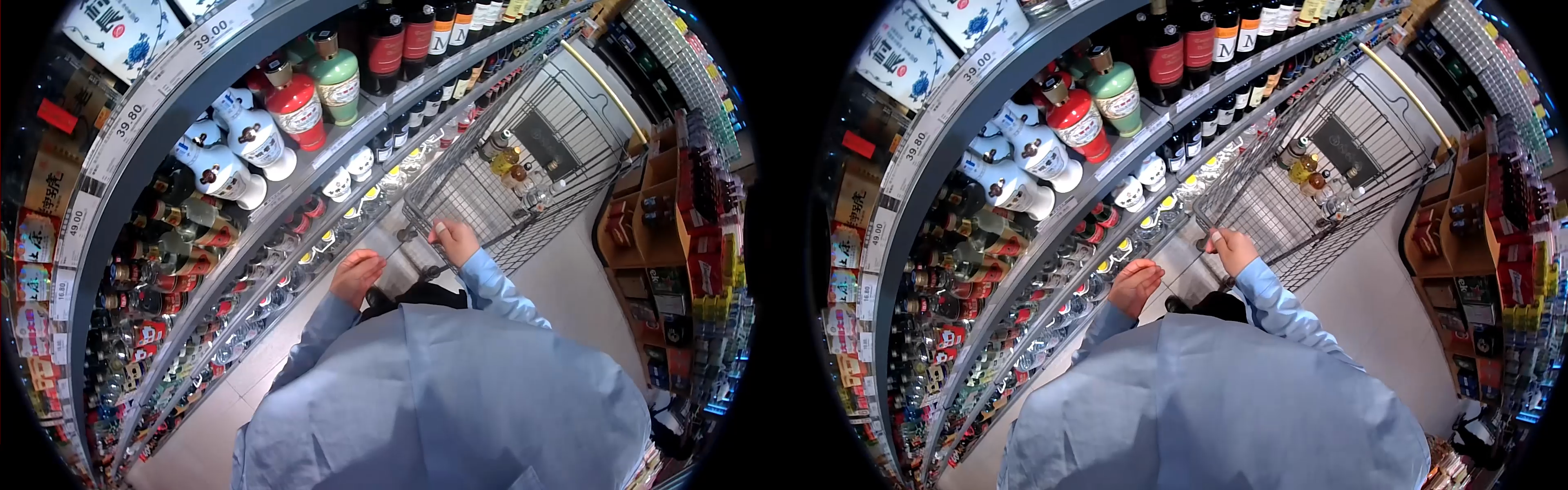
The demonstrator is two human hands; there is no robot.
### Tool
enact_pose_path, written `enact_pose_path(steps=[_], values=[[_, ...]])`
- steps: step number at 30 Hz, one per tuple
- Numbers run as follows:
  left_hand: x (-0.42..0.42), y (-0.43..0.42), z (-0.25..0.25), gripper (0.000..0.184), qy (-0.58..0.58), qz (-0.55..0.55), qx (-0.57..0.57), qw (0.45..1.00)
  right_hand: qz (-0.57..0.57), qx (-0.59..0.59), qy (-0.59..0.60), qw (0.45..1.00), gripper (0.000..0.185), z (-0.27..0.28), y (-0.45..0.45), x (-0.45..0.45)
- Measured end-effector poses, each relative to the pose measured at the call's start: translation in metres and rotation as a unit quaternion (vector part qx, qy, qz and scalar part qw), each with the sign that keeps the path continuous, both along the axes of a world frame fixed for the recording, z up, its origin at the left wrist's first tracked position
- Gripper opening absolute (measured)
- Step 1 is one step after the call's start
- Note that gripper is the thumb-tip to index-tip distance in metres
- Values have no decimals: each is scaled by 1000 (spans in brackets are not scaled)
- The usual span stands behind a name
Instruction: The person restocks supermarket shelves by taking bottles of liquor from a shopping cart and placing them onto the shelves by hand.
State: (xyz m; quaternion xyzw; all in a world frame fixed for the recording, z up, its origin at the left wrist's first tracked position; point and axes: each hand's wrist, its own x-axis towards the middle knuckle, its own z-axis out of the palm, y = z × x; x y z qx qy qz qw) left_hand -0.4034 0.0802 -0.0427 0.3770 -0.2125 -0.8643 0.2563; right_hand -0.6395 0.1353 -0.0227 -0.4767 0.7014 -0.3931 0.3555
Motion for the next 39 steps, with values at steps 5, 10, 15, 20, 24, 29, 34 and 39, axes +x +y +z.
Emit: enact_pose_path(steps=[5, 10, 15, 20, 24, 29, 34, 39], values=[[-27, 4, -2, 12, -12, -45, -31, 998, 41, 70, 70, 994, 38, 15, 18, -17], [-67, 8, -9, 12, -25, -78, -4, 997, 46, 4, 122, 991, 40, 9, 43, -36], [-134, 27, 4, 12, -27, -112, -27, 993, -28, 23, 67, 997, 37, 9, 76, -90], [-202, 61, 0, 21, -22, -144, -39, 989, 11, 49, 79, 996, 34, 4, 106, -170], [-247, 84, -1, 24, -51, -154, -35, 986, 62, 36, 51, 996, 34, -9, 115, -221], [-287, 92, 10, 31, -78, -98, -17, 992, 87, 27, -7, 996, 33, -32, 104, -252], [-294, 77, -13, 25, -127, -120, -222, 959, 101, 0, 1, 995, 22, -19, 75, -252], [-303, 57, -40, 23, -88, -157, -297, 938, 94, -72, 302, 946, 47, -23, 63, -293]])
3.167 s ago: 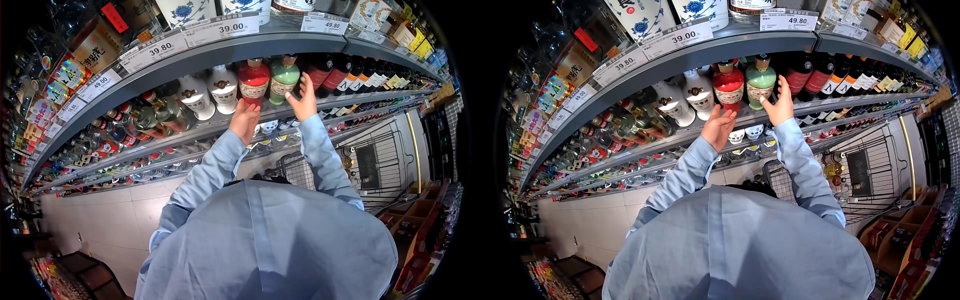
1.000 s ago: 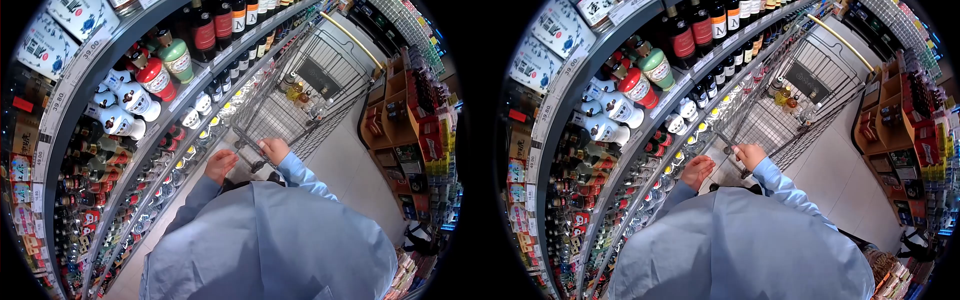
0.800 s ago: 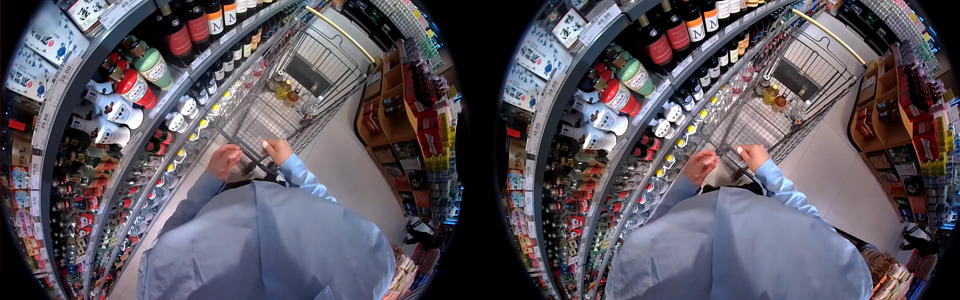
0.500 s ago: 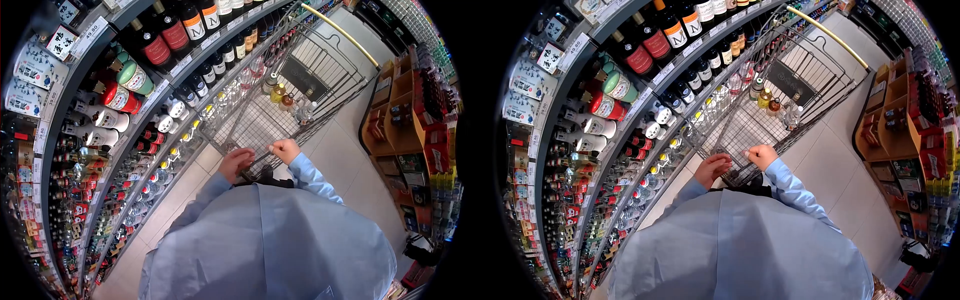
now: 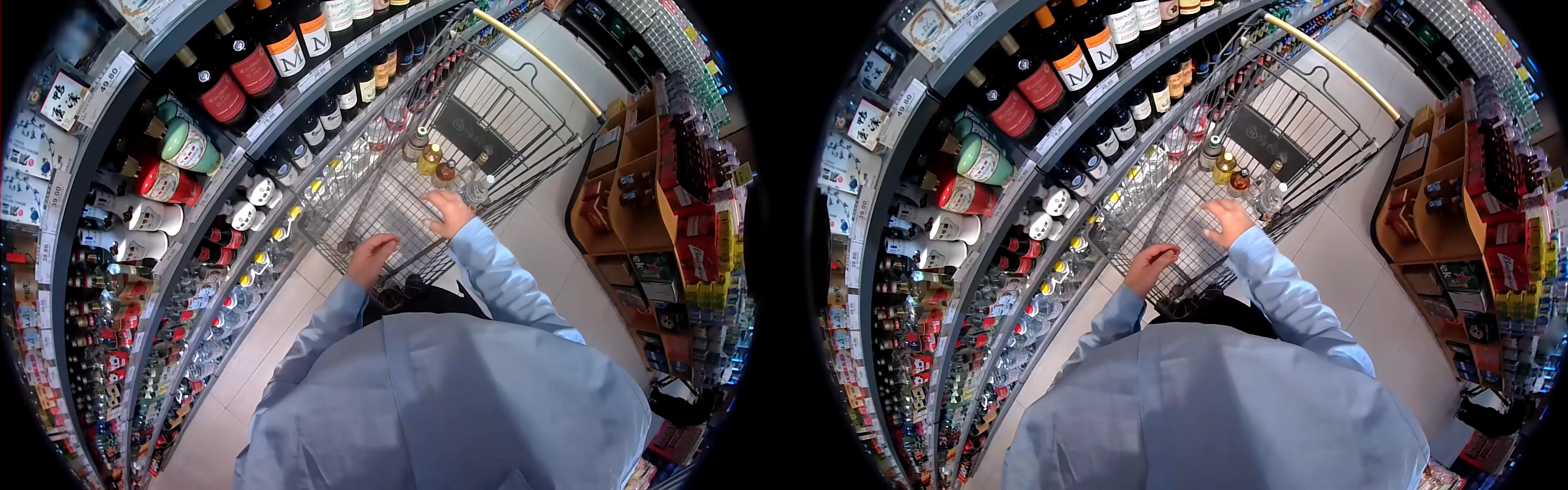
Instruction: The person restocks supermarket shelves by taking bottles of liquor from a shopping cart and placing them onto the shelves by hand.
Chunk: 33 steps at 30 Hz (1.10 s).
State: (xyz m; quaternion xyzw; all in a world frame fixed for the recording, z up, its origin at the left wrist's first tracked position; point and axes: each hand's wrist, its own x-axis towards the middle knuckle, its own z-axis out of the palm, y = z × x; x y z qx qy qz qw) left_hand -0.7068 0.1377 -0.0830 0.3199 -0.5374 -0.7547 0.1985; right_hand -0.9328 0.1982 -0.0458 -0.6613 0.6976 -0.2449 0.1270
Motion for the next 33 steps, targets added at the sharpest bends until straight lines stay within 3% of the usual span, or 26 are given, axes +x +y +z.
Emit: enact_pose_path(steps=[3, 8, 14, 17, 21, 22, 26, 31, 32, 33], values=[[1, 0, 3, 20, -23, 9, 4, 1000, -80, 60, 65, 993, 55, -21, -2, -78], [-8, 2, -28, 17, -51, 30, 8, 998, -194, 315, 104, 923, 73, -64, -11, -187], [-51, 8, -64, 20, -66, 43, 34, 996, -81, 427, 132, 891, 67, -120, -29, -232], [-89, 15, -67, 20, -88, 22, 43, 995, -28, 466, 128, 875, 60, -177, -31, -258], [-127, 24, -68, 19, -127, -2, 41, 991, -35, 462, 18, 886, 54, -180, -30, -261], [-133, 26, -72, 19, -116, 3, 53, 992, 32, 409, 32, 911, 46, -173, -28, -259], [-147, 30, -76, 20, -131, 12, 63, 989, 143, 482, 121, 856, 44, -145, -50, -236], [-154, 31, -76, 20, -154, 37, 34, 987, 238, 418, 158, 863, 41, -183, -60, -233], [-155, 32, -70, 21, -162, 48, 31, 985, 269, 348, 130, 889, 33, -221, -55, -243], [-156, 31, -65, 21, -197, 46, 62, 977, 262, 317, 150, 899, 32, -207, -54, -237]])
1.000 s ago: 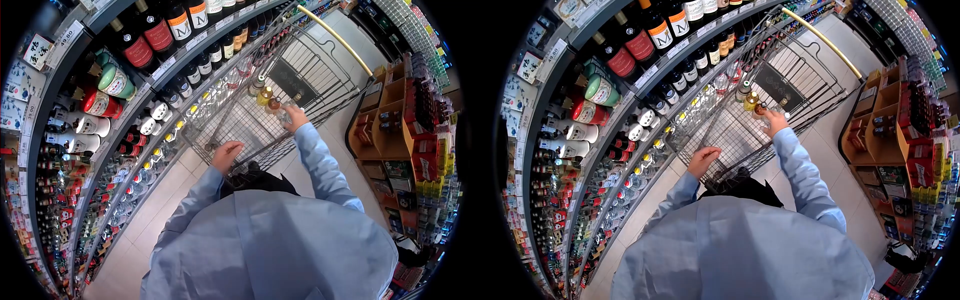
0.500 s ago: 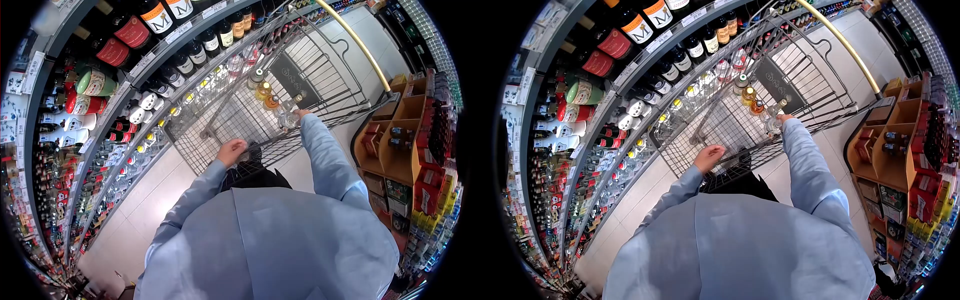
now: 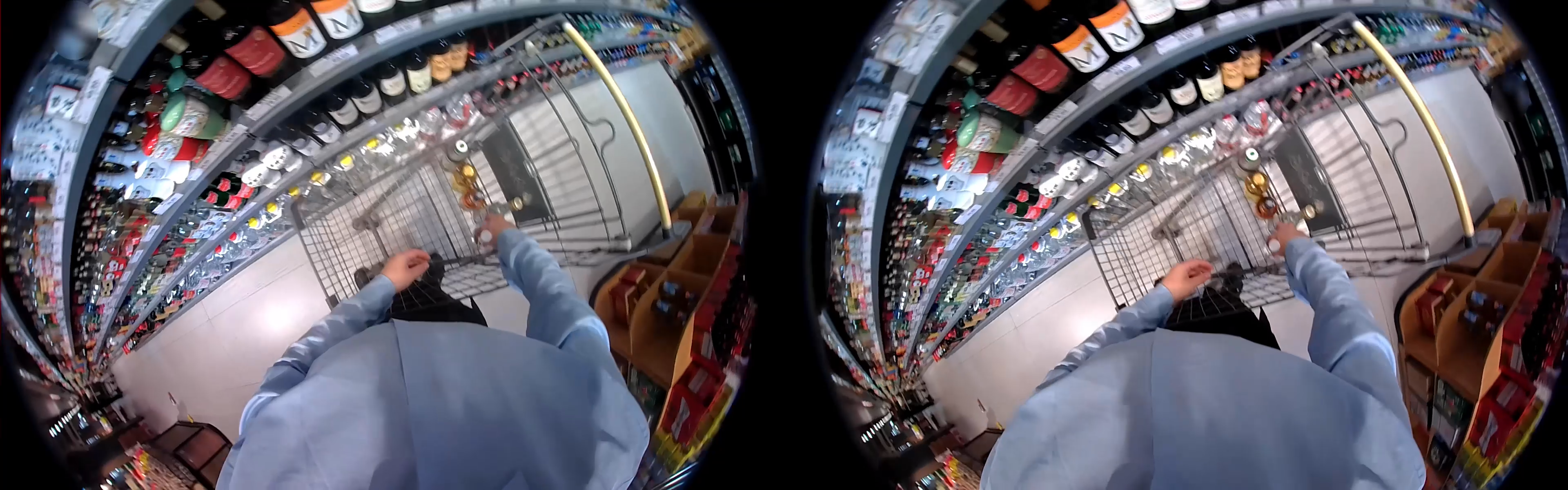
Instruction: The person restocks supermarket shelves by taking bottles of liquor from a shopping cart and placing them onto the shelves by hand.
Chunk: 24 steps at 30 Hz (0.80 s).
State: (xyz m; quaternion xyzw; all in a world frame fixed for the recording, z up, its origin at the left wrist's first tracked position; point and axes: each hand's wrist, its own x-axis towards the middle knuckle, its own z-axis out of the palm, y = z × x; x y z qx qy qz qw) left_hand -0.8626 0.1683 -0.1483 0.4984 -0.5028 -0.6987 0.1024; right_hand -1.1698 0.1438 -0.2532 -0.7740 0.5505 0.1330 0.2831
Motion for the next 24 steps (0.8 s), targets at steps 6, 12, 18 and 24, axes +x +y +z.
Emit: enact_pose_path(steps=[6, 12, 18, 24], values=[[7, -6, 0, 19, -13, 21, -58, 998, -112, 48, -96, 988, 25, -34, -1, 4], [26, -15, -1, 21, 5, 77, -65, 995, -228, 22, -185, 956, 24, 73, -23, 40], [45, -31, 9, 66, 40, 67, -221, 972, -336, 32, -628, 701, 18, 190, -46, 102], [92, -34, 92, 91, 241, 63, -117, 961, -163, 52, -811, 559, 35, 326, -75, 178]])
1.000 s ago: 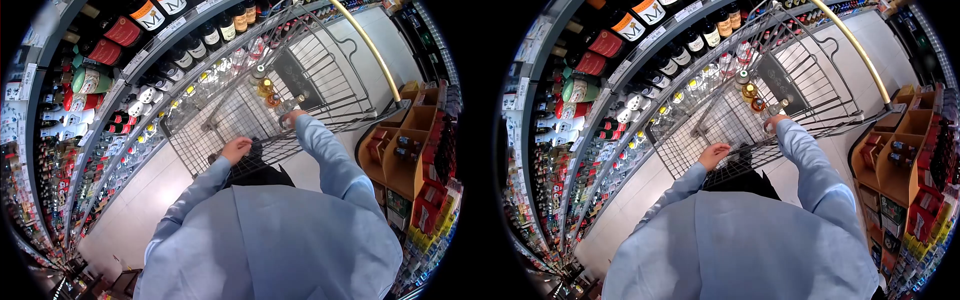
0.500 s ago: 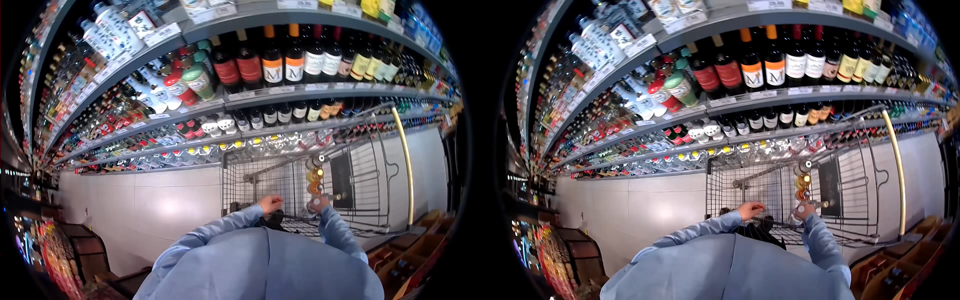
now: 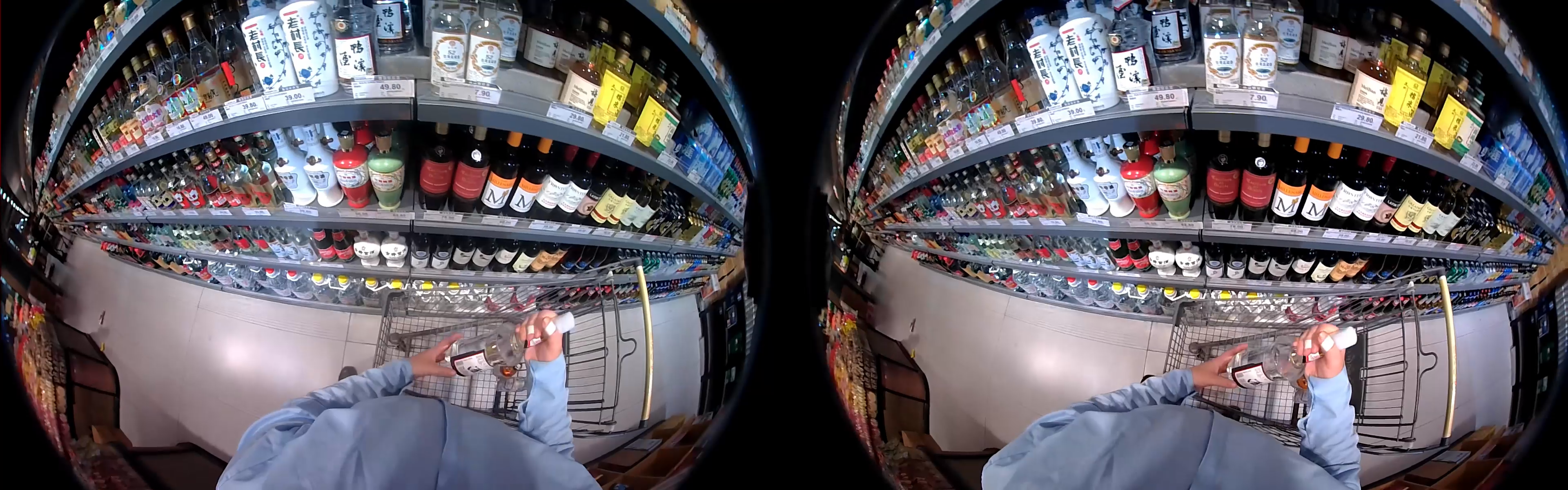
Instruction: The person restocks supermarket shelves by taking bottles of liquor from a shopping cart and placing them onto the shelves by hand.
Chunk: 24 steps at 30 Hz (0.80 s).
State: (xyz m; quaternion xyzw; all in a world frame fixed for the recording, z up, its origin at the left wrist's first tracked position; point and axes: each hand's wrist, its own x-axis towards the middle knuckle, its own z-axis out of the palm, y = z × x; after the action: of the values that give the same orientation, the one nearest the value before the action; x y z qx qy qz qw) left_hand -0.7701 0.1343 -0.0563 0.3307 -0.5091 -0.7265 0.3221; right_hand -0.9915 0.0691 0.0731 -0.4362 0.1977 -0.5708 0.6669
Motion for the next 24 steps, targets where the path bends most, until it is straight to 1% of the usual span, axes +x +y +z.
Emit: enact_pose_path(steps=[2, 3, 4, 5, 6, 8, 9, 10, 11, 12, 14, 16, 18, 20, 22, 24], values=[[19, 2, 8, 93, 172, -32, 50, 983, 26, -2, -42, 999, 34, 21, -2, 33], [27, 10, 6, 93, 208, 22, 105, 972, 42, -13, -45, 998, 33, 31, -2, 52], [42, 11, 15, 91, 225, 22, 127, 966, 57, -23, -48, 997, 33, 41, -2, 72], [63, 13, 25, 90, 241, 21, 151, 959, 35, -31, -32, 998, 32, 51, -1, 94], [84, 13, 33, 89, 255, 18, 175, 951, 22, -28, -42, 998, 31, 58, -3, 116], [123, 10, 44, 86, 245, 49, 130, 960, -8, -9, -52, 999, 27, 71, -9, 156], [144, 9, 62, 86, 253, 68, 108, 959, -42, -4, -66, 997, 22, 83, -7, 182], [163, 7, 74, 85, 262, 89, 88, 957, -72, -28, -58, 995, 20, 88, -10, 203], [182, 3, 79, 84, 264, 119, 54, 956, -114, -10, -46, 992, 20, 98, -11, 227], [204, 0, 82, 83, 255, 111, 55, 959, -156, 13, -35, 987, 21, 109, -10, 252], [240, -2, 107, 82, 255, 137, 59, 955, -217, 58, -14, 974, 22, 130, -12, 295], [270, -7, 110, 80, 237, 150, 16, 960, -227, 85, 12, 970, 22, 144, -16, 327], [293, -6, 124, 79, 264, 152, 37, 952, -209, 59, 9, 976, 24, 144, -20, 348], [307, -5, 130, 76, 276, 164, 2, 947, -230, 40, -4, 972, 21, 149, -18, 371], [319, -4, 138, 73, 285, 150, 17, 947, -250, 1, 18, 968, 19, 161, -13, 392], [330, -6, 144, 71, 280, 139, 24, 950, -255, -1, 14, 967, 17, 171, -13, 405]])
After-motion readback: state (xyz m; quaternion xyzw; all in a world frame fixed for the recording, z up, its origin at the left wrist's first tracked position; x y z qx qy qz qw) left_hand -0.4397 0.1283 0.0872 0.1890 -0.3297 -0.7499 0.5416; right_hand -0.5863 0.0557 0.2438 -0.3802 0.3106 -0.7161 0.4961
